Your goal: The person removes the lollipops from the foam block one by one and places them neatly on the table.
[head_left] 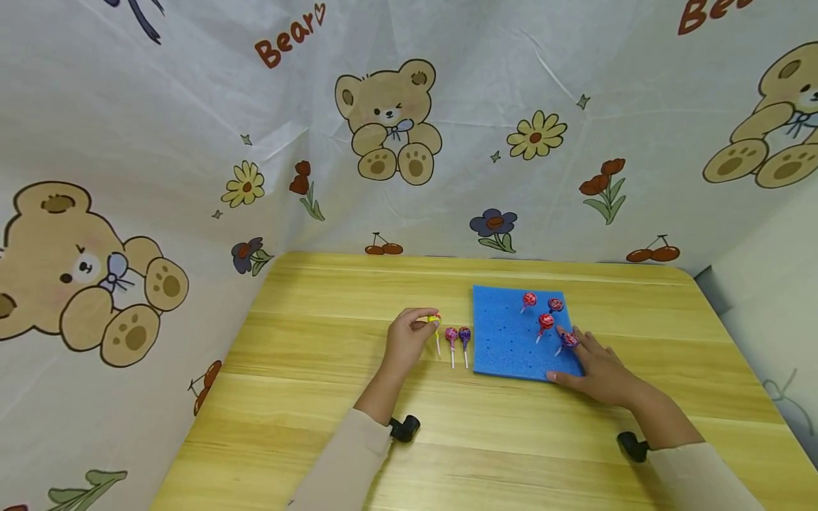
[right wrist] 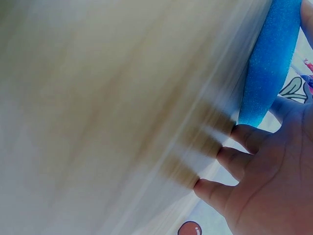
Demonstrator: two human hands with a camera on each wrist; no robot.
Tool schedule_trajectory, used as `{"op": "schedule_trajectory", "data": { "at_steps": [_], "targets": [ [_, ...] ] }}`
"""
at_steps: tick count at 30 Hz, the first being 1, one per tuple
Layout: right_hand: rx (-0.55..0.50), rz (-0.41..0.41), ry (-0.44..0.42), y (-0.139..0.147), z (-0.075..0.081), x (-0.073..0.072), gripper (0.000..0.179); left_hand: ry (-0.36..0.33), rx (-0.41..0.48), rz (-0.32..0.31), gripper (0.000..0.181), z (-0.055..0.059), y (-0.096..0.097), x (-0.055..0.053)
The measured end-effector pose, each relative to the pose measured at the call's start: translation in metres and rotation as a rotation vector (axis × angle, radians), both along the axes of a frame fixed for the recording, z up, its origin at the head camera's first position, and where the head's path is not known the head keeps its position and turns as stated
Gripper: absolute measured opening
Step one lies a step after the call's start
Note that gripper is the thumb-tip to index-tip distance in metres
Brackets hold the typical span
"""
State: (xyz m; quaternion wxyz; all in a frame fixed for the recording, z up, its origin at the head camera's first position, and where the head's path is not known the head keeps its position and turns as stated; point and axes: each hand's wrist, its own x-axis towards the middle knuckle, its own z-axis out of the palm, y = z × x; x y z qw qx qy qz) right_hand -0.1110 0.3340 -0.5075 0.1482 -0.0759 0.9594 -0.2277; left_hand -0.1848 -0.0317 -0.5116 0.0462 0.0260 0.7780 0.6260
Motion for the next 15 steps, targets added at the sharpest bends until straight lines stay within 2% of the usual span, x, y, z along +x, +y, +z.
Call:
{"op": "schedule_trajectory", "data": {
  "at_steps": [6,15],
  "targets": [
    [-0.005,-0.005,-0.005,0.0008,-0.0013,-0.0004,0.105,-0.039,-0.047,-0.048,0.029,-0.0049,-0.0037,-0.0028],
    [-0.012,-0.01,-0.01,0.0012,-0.0031,-0.0011,0.107,-0.153,-0.08,-0.103,0.026,-0.0101,-0.0042,-0.007]
  ]
}}
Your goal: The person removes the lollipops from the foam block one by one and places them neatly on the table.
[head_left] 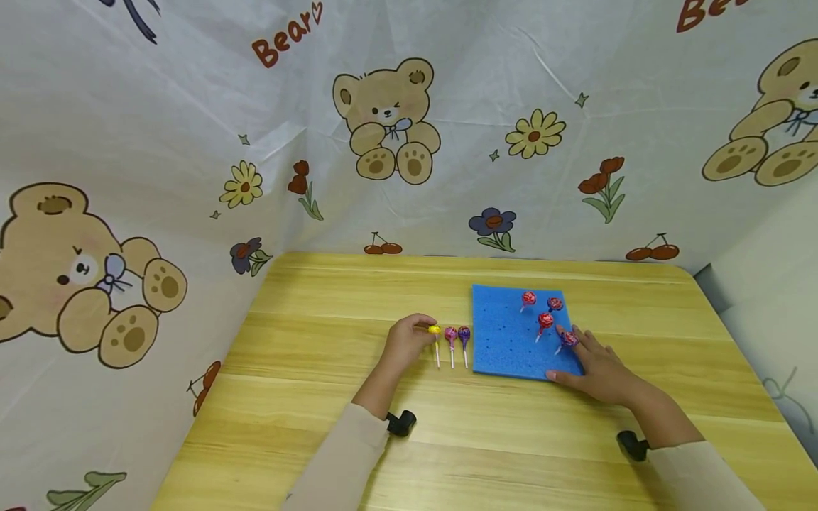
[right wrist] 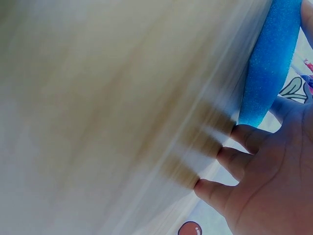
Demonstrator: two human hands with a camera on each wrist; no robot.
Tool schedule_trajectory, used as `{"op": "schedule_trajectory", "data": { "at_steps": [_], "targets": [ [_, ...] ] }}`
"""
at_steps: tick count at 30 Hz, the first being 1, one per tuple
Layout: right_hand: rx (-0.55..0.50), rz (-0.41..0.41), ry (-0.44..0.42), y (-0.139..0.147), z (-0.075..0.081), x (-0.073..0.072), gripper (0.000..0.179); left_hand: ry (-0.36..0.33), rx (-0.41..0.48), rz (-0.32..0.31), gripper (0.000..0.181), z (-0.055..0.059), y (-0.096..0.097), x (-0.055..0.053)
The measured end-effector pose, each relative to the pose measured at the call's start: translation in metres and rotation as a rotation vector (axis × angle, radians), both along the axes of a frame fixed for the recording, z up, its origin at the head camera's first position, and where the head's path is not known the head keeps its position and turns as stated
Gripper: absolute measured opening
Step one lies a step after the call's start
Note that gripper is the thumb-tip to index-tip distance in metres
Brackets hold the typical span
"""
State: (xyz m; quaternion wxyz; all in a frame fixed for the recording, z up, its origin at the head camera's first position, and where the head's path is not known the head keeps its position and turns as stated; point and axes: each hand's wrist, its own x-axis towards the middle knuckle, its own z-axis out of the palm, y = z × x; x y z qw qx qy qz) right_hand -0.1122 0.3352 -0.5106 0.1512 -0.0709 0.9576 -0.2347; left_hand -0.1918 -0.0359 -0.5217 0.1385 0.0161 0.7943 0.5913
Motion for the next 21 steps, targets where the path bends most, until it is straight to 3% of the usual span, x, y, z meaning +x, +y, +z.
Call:
{"op": "schedule_trajectory", "data": {
  "at_steps": [5,15,21],
  "targets": [
    [-0.003,-0.003,-0.01,-0.0007,-0.0002,-0.0006,0.107,-0.01,-0.047,-0.028,0.02,-0.0018,0.0016,-0.0023],
    [-0.004,-0.001,-0.008,-0.0001,-0.0012,-0.0009,0.107,0.037,-0.189,-0.032,0.019,-0.0052,0.0055,-0.0079],
    [-0.005,0.001,0.0,0.0004,-0.0008,-0.0014,0.106,0.052,-0.208,-0.028,0.021,-0.0056,0.0065,-0.0082]
  ]
}}
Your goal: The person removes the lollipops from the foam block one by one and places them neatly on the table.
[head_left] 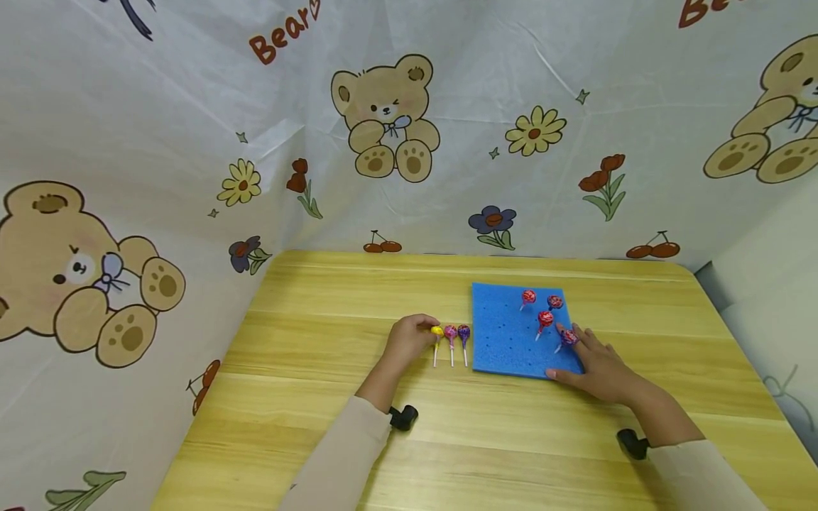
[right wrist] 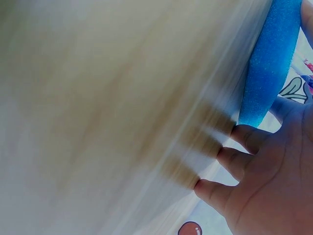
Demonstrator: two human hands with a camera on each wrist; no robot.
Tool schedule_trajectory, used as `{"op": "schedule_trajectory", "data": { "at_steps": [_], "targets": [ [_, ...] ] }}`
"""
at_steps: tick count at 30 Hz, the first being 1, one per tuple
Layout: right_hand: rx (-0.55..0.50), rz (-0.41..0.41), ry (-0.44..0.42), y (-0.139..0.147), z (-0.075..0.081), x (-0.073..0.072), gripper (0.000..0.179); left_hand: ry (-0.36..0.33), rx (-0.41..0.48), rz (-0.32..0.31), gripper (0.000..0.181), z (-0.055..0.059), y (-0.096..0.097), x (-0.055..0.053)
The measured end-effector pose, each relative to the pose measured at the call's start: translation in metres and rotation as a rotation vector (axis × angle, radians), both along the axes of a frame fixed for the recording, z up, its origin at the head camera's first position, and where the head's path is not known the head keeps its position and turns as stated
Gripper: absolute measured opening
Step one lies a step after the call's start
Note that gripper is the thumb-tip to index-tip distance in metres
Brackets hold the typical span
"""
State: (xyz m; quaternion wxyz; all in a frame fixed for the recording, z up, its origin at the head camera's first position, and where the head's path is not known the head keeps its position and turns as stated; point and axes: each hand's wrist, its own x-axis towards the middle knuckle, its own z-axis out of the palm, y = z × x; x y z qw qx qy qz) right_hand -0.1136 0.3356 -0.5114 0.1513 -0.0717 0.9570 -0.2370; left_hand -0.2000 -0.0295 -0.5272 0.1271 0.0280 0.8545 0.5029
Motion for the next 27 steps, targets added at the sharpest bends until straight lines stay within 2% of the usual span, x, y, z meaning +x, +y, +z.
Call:
{"op": "schedule_trajectory", "data": {
  "at_steps": [10,17,22,27],
  "targets": [
    [0.001,0.005,-0.001,-0.0008,0.0018,-0.0005,0.107,-0.002,0.045,0.002,0.026,0.0001,-0.002,0.0018],
    [0.004,0.001,-0.002,-0.0008,0.0014,-0.0001,0.107,-0.029,0.077,0.02,0.029,0.002,-0.0024,0.0033],
    [0.004,0.002,0.001,-0.0007,0.001,0.0,0.107,-0.012,0.081,0.03,0.029,0.0026,-0.0043,0.0054],
    [0.002,-0.001,0.0,-0.0008,0.0009,0.0004,0.107,0.001,0.139,0.039,0.029,0.0028,-0.0078,0.0062]
  ]
}}
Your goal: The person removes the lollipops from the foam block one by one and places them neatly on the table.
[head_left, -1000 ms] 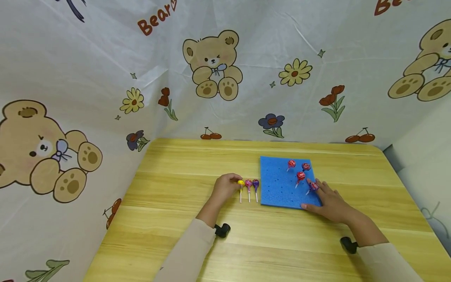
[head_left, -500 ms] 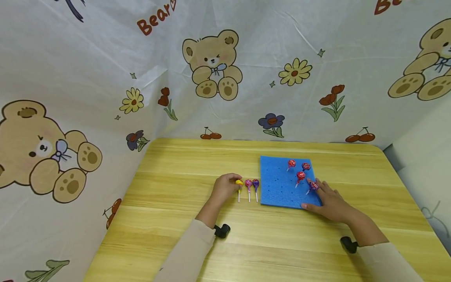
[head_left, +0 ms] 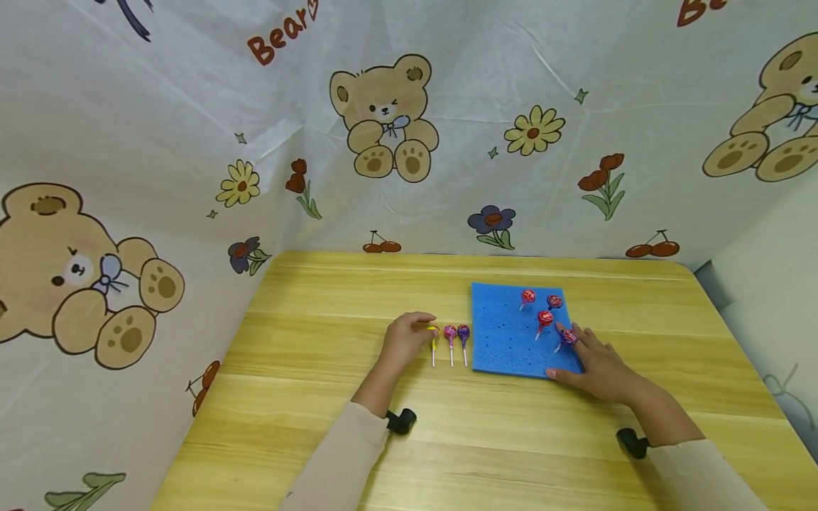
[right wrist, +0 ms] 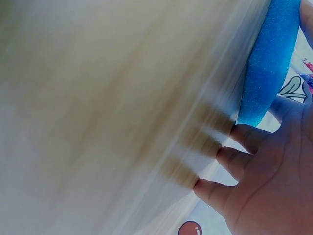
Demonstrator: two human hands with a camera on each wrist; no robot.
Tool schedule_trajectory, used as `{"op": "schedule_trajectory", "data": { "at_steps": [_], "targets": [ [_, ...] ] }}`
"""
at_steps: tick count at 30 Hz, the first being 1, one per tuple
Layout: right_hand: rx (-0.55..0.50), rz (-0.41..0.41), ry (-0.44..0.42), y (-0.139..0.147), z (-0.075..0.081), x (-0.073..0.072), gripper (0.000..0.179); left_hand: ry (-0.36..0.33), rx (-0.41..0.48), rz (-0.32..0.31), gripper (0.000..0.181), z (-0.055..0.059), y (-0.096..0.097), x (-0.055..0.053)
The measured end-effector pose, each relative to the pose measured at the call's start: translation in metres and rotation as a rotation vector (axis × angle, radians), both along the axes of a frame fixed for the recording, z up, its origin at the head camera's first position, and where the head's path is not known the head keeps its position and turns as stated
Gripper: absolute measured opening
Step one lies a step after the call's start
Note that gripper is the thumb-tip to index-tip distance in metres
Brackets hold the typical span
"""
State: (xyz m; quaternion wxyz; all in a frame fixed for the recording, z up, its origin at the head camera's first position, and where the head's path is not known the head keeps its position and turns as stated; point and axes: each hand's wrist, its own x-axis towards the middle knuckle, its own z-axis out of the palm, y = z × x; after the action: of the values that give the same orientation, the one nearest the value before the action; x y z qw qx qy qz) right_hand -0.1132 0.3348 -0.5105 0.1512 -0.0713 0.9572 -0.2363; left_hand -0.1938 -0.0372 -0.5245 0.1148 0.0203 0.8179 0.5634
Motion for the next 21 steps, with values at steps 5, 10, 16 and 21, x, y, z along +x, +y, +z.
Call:
{"op": "schedule_trajectory", "data": {
  "at_steps": [5,10,16,21],
  "targets": [
    [0.002,-0.003,-0.002,0.0,0.0,0.0,0.107,0.001,0.076,0.021,0.033,0.002,-0.002,-0.001],
    [0.006,-0.001,0.005,0.001,0.0,0.001,0.107,0.012,0.137,0.036,0.037,0.007,-0.001,0.002],
    [0.008,0.001,0.005,0.0,-0.001,0.0,0.106,0.071,0.162,0.016,0.037,0.014,0.004,0.005],
    [0.007,0.002,0.013,0.0,-0.001,0.001,0.106,0.092,0.185,0.007,0.036,0.019,0.01,0.008]
  ]
}}
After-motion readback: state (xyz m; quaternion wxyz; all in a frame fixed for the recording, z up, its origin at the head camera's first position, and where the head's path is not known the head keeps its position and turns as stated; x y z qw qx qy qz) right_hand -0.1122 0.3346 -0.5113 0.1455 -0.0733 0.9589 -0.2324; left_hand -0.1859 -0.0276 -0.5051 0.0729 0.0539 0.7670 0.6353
